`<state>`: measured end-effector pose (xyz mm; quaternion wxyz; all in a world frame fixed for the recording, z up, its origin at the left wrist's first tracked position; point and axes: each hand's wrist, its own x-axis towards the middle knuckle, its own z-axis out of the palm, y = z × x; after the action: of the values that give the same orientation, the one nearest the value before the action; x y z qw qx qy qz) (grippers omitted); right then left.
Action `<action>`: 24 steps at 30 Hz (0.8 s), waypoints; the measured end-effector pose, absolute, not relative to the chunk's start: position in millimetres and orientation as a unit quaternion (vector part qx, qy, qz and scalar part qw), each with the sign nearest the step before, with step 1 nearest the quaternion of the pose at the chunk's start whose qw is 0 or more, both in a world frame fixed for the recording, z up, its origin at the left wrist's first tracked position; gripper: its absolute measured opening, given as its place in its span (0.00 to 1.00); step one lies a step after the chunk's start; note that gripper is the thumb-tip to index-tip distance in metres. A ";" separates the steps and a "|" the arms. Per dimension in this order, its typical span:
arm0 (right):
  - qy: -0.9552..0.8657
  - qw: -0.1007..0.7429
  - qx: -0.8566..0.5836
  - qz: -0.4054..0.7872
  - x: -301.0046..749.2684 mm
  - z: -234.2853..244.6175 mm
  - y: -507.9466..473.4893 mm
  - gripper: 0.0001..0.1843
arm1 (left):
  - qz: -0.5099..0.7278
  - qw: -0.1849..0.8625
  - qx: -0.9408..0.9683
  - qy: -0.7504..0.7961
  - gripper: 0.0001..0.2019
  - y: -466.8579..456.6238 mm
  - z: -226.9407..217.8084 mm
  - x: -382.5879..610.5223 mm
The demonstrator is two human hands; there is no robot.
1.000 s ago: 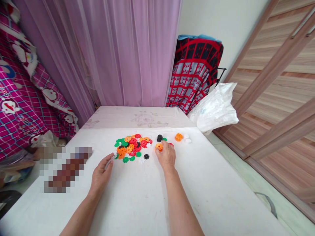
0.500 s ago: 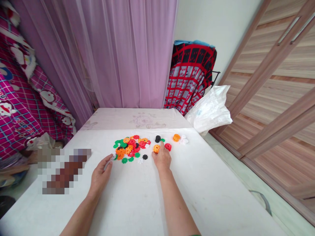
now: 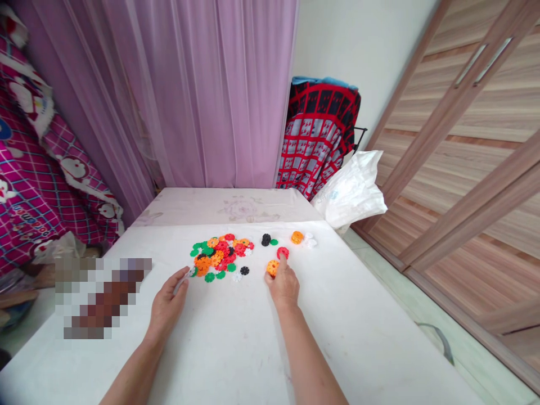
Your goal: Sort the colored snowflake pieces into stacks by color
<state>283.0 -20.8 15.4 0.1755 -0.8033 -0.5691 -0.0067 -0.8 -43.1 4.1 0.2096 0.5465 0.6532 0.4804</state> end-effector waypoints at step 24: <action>-0.485 0.175 -0.857 -0.005 376.8 18.0 38.1 0.34 | 0.439 0.198 0.548 0.684 0.20 -42.3 3.1 -5.7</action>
<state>376.8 38.1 18.0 0.1747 -0.8569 -0.4849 -0.0047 -5.7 -42.3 3.1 0.1979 0.5481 0.6841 0.4387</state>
